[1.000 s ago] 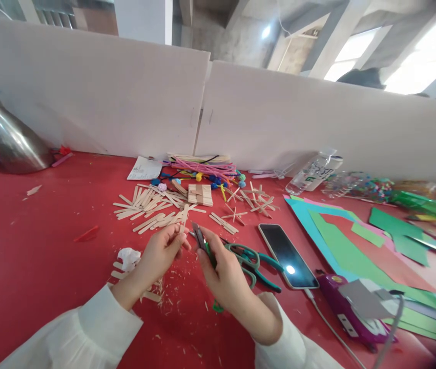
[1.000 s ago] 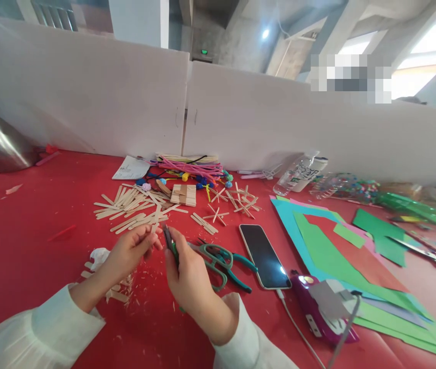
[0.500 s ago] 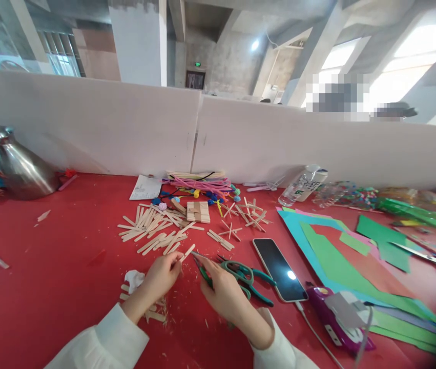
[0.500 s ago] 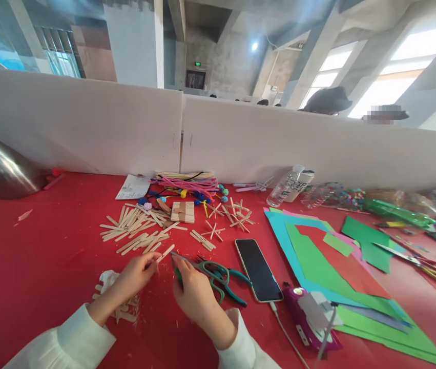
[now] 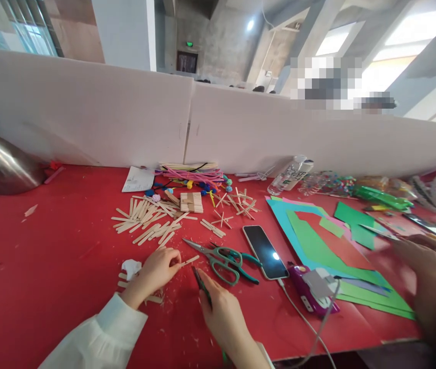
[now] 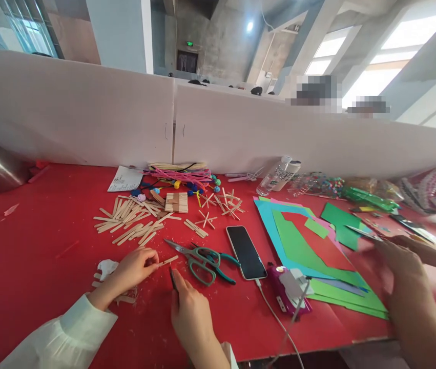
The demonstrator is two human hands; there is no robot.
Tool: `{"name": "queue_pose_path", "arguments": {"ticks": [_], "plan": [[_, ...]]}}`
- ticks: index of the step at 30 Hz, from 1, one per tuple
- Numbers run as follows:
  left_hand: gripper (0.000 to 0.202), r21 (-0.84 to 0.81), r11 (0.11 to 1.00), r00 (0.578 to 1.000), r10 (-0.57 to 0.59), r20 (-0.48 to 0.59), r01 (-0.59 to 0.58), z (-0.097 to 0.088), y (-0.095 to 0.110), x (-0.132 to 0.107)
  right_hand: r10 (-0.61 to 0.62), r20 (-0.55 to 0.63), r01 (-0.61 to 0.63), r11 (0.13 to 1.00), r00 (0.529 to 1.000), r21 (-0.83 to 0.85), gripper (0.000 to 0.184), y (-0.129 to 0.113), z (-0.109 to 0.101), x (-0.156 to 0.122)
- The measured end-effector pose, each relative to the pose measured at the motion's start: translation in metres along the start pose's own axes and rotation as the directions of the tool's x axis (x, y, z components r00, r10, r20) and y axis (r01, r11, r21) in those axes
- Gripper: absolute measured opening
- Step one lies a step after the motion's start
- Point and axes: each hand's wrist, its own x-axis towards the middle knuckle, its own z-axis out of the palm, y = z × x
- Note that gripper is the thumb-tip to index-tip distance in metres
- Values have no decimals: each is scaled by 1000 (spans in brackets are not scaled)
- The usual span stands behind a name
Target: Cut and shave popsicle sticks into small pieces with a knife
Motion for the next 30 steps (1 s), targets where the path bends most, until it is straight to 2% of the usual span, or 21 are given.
{"name": "queue_pose_path", "arguments": {"ticks": [6, 13, 30], "plan": [[14, 35, 999, 1000, 11, -1, -11, 2, 1, 2, 20, 33, -12, 974, 999, -226, 45, -11, -4, 5], [11, 49, 999, 1000, 16, 11, -16, 4, -1, 2, 36, 77, -4, 925, 996, -379, 45, -20, -1, 13], [13, 55, 998, 999, 30, 15, -31, 7, -4, 3, 24, 61, 3, 912, 998, -411, 48, -21, 6, 14]]}}
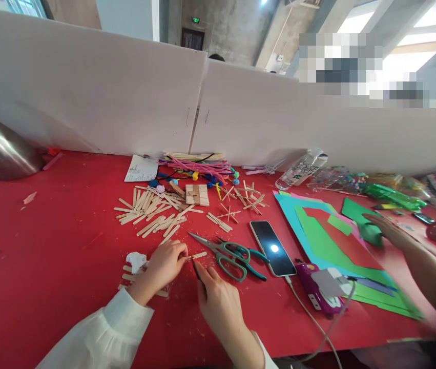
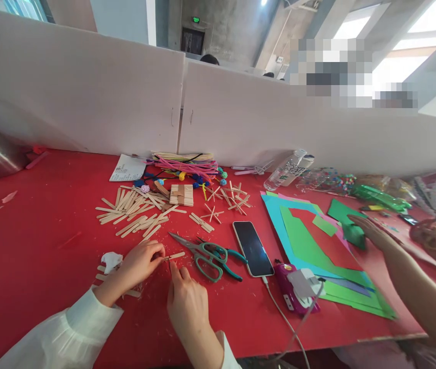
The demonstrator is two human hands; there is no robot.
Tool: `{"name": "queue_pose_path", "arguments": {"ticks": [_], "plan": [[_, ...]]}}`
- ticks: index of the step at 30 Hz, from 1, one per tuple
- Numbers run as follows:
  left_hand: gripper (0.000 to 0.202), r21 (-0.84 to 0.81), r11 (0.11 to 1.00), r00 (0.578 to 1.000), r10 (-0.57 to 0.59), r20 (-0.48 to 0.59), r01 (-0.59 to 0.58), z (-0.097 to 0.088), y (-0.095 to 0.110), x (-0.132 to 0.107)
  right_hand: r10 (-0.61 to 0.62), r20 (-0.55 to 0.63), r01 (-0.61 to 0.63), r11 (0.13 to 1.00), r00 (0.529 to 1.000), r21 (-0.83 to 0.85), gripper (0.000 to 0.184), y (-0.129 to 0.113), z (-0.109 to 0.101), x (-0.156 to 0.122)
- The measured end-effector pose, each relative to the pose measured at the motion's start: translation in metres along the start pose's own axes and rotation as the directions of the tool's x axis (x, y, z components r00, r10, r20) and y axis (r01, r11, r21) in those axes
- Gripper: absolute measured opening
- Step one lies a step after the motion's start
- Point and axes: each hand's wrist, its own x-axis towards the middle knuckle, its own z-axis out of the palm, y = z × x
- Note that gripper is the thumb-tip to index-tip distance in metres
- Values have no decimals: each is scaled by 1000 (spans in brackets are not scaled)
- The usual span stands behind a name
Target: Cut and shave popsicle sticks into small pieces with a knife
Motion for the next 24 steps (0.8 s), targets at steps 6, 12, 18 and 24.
{"name": "queue_pose_path", "arguments": {"ticks": [6, 12, 18, 24], "plan": [[14, -5, 1000, 1000, -25, 11, 25, 2, 1, 1, 0, 43, 1, 1000, 999, -26, 50, -3, -3, 1], [14, 5, 997, 996, -79, 28, 79, -2, 6, 3, -14, 253, 45, 992, 967, -119, 51, -15, -29, 15], [14, 9, 994, 992, -113, 50, 113, -1, 6, 4, -14, 330, 63, 988, 944, -139, 42, -26, -37, 24], [12, 20, 993, 992, -117, 48, 116, 3, 2, 5, -10, 336, 63, 987, 942, -147, 36, -28, -38, 22]]}}
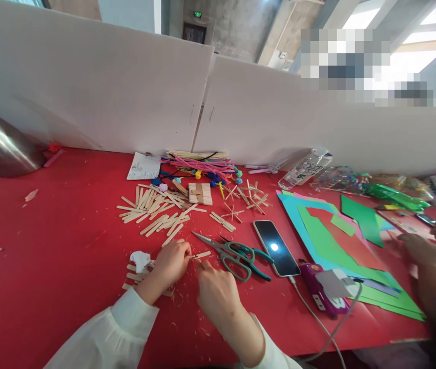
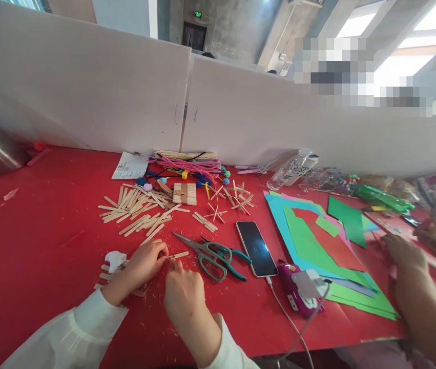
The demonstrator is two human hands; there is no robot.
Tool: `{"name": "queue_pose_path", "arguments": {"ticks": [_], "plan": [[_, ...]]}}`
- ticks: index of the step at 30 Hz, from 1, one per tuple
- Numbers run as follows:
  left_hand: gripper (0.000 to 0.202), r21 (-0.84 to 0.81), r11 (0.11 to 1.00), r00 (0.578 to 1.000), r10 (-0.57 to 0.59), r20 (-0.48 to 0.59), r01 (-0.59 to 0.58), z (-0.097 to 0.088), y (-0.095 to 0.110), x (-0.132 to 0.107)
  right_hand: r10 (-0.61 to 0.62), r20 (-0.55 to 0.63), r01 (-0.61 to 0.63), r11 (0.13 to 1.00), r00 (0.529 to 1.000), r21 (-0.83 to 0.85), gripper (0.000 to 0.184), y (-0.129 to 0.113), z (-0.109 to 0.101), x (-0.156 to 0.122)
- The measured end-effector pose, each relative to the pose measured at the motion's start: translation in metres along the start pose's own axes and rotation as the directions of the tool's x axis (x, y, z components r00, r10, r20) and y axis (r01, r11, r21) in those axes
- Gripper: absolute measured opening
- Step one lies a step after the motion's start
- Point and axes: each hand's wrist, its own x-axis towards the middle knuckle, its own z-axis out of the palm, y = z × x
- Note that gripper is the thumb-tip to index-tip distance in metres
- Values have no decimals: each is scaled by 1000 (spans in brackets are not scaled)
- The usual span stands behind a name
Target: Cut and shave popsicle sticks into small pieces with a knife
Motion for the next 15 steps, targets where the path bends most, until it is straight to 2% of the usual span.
{"name": "queue_pose_path", "arguments": {"ticks": [15], "plan": [[12, 13, 1000, 1000, 18, -16, -17, -2, 1, -3, 7, -87, -5, 1000, 996, 23, 38, 12, 4, 1]]}}
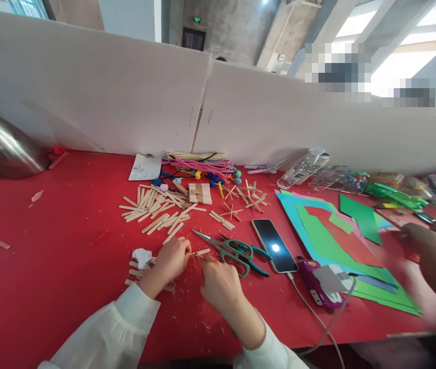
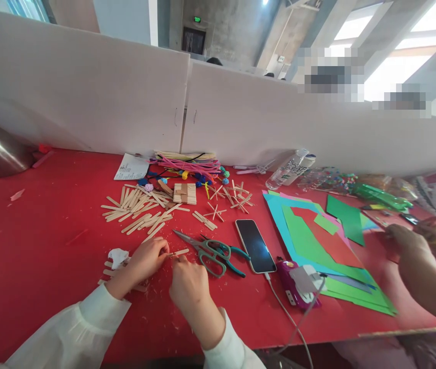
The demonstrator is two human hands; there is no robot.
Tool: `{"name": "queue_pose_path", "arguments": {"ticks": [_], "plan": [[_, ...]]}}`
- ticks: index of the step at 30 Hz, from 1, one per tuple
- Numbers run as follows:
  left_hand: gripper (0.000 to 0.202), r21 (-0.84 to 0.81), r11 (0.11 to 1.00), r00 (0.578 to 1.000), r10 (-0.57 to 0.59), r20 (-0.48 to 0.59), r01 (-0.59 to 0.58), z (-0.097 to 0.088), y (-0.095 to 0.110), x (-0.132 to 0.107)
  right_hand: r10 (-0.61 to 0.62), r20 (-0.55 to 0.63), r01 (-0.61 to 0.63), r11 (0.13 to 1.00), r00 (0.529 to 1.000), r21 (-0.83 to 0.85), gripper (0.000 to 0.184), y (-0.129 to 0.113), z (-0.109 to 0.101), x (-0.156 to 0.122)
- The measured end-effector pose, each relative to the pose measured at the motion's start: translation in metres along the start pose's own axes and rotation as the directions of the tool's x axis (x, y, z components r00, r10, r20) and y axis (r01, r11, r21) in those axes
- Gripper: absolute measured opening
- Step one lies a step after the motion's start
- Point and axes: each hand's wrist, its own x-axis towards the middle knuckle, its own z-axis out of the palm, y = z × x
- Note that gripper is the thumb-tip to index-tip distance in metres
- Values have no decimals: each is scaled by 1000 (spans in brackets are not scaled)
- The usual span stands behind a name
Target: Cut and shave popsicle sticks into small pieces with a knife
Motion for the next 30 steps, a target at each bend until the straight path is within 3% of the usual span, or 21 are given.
{"name": "queue_pose_path", "arguments": {"ticks": [6, 17, 30], "plan": [[12, -5, 1000, 1000, 6, 4, -6, -2, 2, 0, -11, 9, 11, 1000, 1000, -6, 29, 3, -9, 6], [11, 5, 1000, 1000, -26, 3, 26, -5, 6, -1, -46, -35, 46, 999, 998, 18, 34, 10, 2, 0], [13, 3, 1000, 1000, -7, 4, 7, -2, 2, 0, -5, -99, 15, 995, 995, 101, 39, 18, 9, -5]]}}
